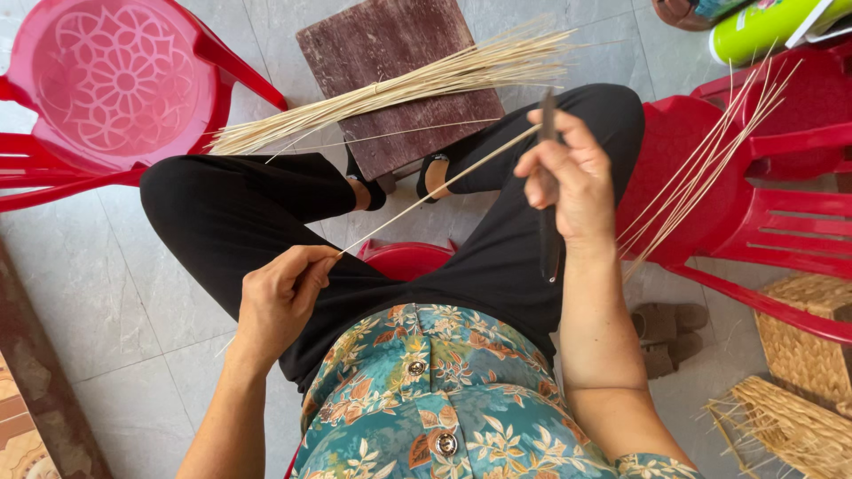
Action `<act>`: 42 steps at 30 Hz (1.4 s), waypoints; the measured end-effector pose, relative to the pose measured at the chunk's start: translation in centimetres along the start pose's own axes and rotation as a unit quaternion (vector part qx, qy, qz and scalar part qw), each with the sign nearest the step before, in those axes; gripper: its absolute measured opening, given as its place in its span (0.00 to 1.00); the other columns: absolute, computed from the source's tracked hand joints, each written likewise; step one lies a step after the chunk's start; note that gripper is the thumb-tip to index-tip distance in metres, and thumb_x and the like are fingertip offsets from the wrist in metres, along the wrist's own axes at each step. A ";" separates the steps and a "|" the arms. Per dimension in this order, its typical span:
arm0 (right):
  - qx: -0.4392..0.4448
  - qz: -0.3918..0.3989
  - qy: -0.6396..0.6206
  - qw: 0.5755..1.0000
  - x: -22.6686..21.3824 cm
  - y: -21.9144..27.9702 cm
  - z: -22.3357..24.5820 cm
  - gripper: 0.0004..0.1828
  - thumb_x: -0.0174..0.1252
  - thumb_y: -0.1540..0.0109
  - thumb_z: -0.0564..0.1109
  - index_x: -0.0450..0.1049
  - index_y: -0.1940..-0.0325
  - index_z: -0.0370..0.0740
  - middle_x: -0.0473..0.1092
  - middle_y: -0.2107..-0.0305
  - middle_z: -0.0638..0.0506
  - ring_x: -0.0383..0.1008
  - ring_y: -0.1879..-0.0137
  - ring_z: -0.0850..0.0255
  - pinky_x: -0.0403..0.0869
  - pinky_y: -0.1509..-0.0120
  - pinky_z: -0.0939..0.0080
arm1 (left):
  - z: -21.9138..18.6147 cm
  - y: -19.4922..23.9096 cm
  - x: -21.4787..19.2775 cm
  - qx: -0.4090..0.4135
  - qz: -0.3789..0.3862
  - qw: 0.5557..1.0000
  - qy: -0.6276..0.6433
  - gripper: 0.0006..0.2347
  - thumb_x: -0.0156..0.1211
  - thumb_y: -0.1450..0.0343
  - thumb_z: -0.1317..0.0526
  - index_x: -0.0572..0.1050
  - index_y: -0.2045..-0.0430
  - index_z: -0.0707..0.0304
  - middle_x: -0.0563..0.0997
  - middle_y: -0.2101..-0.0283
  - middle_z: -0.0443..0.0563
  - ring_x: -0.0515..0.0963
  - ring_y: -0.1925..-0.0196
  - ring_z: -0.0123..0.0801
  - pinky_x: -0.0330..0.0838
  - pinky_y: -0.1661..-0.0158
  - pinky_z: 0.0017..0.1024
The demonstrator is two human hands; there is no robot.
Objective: The person sits cross-legged on a chair and uses a knife to shave thin strips from bamboo sticks. They hold each stick with the left hand and scrape the surface with the right hand, then place the finished sticks on a small wooden stool.
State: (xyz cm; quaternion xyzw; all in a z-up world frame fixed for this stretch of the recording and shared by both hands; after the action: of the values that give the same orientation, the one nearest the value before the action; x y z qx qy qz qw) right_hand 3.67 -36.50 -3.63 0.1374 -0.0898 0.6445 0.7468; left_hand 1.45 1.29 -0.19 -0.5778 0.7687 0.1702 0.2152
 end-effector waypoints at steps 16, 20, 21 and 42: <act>0.106 0.172 0.109 0.973 10.0 3.5 -3.4 0.24 0.50 0.29 0.43 0.60 0.28 0.38 0.77 0.70 0.47 0.72 0.78 0.69 0.67 0.75 0.73 | -2.0 -2.3 4.0 0.019 -0.020 0.997 0.071 0.04 0.62 0.27 0.67 0.80 0.63 0.68 0.79 0.77 0.50 0.76 0.78 0.20 0.69 0.76 0.21; 0.062 0.093 0.104 0.988 7.0 2.6 -2.6 0.24 0.51 0.29 0.44 0.62 0.29 0.39 0.77 0.70 0.48 0.71 0.77 0.70 0.67 0.74 0.74 | -1.2 -1.7 3.1 -0.004 0.001 0.998 0.057 0.03 0.62 0.27 0.67 0.80 0.65 0.67 0.80 0.77 0.52 0.76 0.80 0.25 0.69 0.77 0.25; 0.048 0.076 0.100 0.991 6.0 2.3 -2.3 0.23 0.52 0.29 0.44 0.63 0.29 0.39 0.76 0.70 0.48 0.71 0.77 0.70 0.67 0.74 0.74 | -1.1 -1.5 2.9 0.013 0.001 0.998 0.058 0.03 0.62 0.27 0.67 0.80 0.64 0.67 0.81 0.75 0.52 0.78 0.78 0.26 0.70 0.76 0.25; 0.075 0.132 0.081 0.985 6.3 3.8 -2.9 0.23 0.53 0.33 0.41 0.67 0.34 0.34 0.76 0.72 0.43 0.71 0.77 0.65 0.69 0.75 0.69 | -2.3 -1.6 5.0 0.199 -0.087 0.976 0.008 0.05 0.63 0.27 0.61 0.79 0.63 0.62 0.83 0.65 0.52 0.84 0.65 0.43 0.77 0.65 0.36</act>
State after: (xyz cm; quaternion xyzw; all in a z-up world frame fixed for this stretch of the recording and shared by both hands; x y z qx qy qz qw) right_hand 0.73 -29.17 -4.10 0.1269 0.0022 0.7511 0.6478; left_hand 1.51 -4.37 -0.92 -0.5893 0.7356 -0.0103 0.3339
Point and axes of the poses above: each hand's wrist, its own y-axis away from the middle knuckle, its own x-axis out of the palm, z = x × y, the point moved 2 cm from there along -y, towards the middle knuckle
